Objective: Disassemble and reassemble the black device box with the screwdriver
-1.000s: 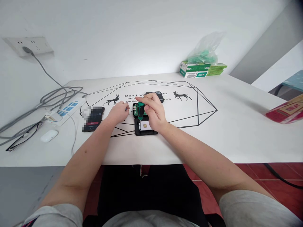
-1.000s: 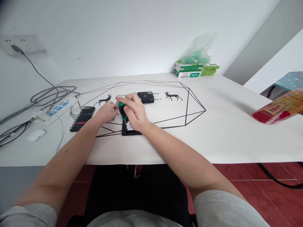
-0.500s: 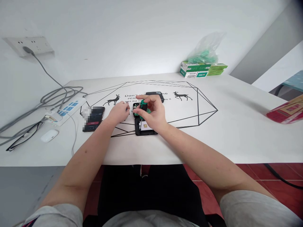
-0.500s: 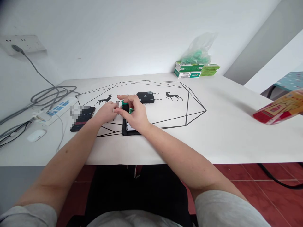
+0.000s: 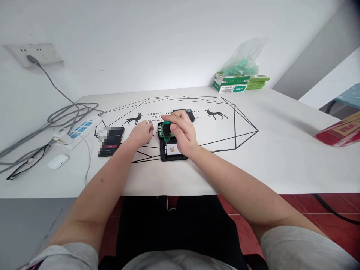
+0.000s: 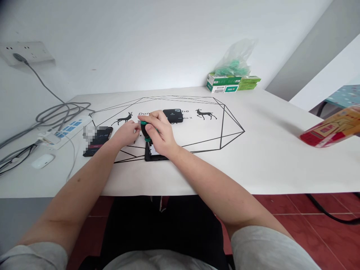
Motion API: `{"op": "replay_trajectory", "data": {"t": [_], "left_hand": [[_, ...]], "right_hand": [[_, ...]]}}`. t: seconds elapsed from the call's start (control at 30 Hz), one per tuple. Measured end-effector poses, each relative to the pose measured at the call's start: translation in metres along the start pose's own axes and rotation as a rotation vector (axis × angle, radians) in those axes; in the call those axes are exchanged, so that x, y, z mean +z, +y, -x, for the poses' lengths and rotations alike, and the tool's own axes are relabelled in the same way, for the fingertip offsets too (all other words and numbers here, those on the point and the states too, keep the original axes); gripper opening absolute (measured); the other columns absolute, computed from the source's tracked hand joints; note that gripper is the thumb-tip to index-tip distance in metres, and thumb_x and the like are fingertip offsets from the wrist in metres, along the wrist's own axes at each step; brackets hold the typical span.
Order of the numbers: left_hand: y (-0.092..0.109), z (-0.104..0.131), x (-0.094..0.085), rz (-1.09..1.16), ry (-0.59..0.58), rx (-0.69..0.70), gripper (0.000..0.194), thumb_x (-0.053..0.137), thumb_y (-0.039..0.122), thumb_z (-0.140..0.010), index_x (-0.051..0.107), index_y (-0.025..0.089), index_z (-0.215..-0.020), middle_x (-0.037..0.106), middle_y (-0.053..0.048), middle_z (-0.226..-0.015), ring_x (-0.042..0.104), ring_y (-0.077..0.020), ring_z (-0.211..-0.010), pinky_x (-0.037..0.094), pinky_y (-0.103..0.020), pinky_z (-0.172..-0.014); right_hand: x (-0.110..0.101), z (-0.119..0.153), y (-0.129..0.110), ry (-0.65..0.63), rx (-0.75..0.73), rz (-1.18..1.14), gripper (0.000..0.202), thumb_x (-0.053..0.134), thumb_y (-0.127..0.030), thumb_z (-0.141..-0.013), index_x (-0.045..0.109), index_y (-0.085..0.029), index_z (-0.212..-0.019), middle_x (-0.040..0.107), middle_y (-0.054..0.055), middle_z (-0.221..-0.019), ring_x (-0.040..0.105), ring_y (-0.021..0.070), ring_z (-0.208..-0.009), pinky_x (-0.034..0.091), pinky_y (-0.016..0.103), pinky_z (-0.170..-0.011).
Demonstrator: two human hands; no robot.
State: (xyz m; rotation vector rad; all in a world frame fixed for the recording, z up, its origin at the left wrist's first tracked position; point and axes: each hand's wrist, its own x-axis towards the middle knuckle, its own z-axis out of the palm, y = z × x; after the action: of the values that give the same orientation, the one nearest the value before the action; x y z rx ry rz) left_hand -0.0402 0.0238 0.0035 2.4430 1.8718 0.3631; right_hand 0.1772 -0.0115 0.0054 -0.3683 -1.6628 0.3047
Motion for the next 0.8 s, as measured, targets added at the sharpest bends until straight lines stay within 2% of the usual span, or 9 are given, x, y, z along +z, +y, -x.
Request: {"op": "replay_trajectory", "data": {"t": [0.13, 0.23, 0.33, 0.4, 0.47, 0.53, 0.67, 0.8], "left_hand": [[-0.001, 0.0, 0.001, 0.004, -0.005, -0.006, 0.022, 0.055, 0.014, -0.103, 0.075, 0.021, -0.098, 0.068, -0.011, -0.107, 0.069, -0.0298, -0.103, 0.054, -0.04, -0.092], [0.0, 0.0, 0.0, -0.006, -0.004, -0.01, 0.024, 0.053, 0.015, -0.104, 0.075, 0.021, -0.102, 0.068, -0.011, -0.109, 0.069, -0.0295, -0.102, 0.054, -0.04, -0.091], [0.001, 0.001, 0.0, -0.023, -0.008, -0.003, 0.026, 0.05, 0.015, -0.105, 0.076, 0.021, -0.103, 0.068, -0.011, -0.106, 0.069, -0.0295, -0.102, 0.054, -0.04, -0.091], [0.002, 0.001, 0.0, -0.029, -0.012, -0.001, 0.028, 0.05, 0.016, -0.105, 0.077, 0.021, -0.105, 0.067, -0.011, -0.103, 0.069, -0.0297, -0.101, 0.054, -0.04, -0.09], [0.002, 0.001, 0.0, -0.027, -0.013, -0.005, 0.028, 0.05, 0.017, -0.105, 0.078, 0.021, -0.108, 0.067, -0.011, -0.102, 0.069, -0.0298, -0.1, 0.054, -0.04, -0.09], [0.002, 0.0, 0.0, -0.025, -0.02, -0.007, 0.029, 0.05, 0.018, -0.105, 0.078, 0.021, -0.111, 0.067, -0.011, -0.102, 0.069, -0.0301, -0.1, 0.054, -0.04, -0.09], [-0.001, -0.001, 0.001, -0.021, -0.036, 0.008, 0.024, 0.054, 0.019, -0.104, 0.077, 0.021, -0.111, 0.069, -0.011, -0.102, 0.068, -0.0307, -0.103, 0.054, -0.038, -0.091], [-0.003, -0.002, 0.005, 0.002, -0.045, 0.007, 0.02, 0.058, 0.02, -0.102, 0.078, 0.021, -0.104, 0.072, -0.012, -0.113, 0.07, -0.0301, -0.107, 0.055, -0.037, -0.092]], "right_hand": [[0.001, -0.002, 0.002, 0.019, 0.016, -0.028, 0.03, 0.051, -0.032, -0.113, 0.079, -0.031, -0.124, 0.062, 0.004, -0.099, 0.062, 0.0209, -0.095, 0.058, 0.045, -0.089], [0.003, -0.003, 0.002, 0.046, 0.062, -0.009, 0.023, 0.057, -0.036, -0.11, 0.077, -0.03, -0.12, 0.06, 0.005, -0.1, 0.062, 0.0225, -0.099, 0.06, 0.046, -0.087], [0.007, -0.002, 0.001, 0.04, 0.162, -0.106, 0.02, 0.063, -0.044, -0.106, 0.07, -0.028, -0.116, 0.063, 0.009, -0.123, 0.066, 0.024, -0.112, 0.063, 0.044, -0.085], [0.01, -0.001, 0.0, 0.006, 0.243, -0.247, 0.024, 0.068, -0.048, -0.104, 0.062, -0.028, -0.115, 0.063, 0.011, -0.138, 0.07, 0.0216, -0.111, 0.064, 0.04, -0.083], [0.012, 0.001, 0.0, -0.024, 0.3, -0.344, 0.029, 0.073, -0.049, -0.102, 0.056, -0.028, -0.113, 0.067, 0.01, -0.136, 0.073, 0.0183, -0.103, 0.065, 0.037, -0.081], [0.012, 0.002, 0.0, -0.034, 0.326, -0.328, 0.034, 0.078, -0.049, -0.099, 0.054, -0.028, -0.112, 0.073, 0.008, -0.126, 0.073, 0.0175, -0.1, 0.063, 0.035, -0.08], [0.009, 0.001, 0.002, -0.034, 0.229, -0.191, 0.037, 0.084, -0.052, -0.093, 0.063, -0.028, -0.112, 0.076, 0.006, -0.114, 0.074, 0.0213, -0.102, 0.062, 0.039, -0.08], [0.003, -0.003, 0.0, -0.113, 0.063, -0.148, 0.022, 0.059, -0.043, -0.11, 0.071, -0.026, -0.118, 0.08, 0.011, -0.117, 0.075, 0.0251, -0.114, 0.064, 0.047, -0.094]]}}
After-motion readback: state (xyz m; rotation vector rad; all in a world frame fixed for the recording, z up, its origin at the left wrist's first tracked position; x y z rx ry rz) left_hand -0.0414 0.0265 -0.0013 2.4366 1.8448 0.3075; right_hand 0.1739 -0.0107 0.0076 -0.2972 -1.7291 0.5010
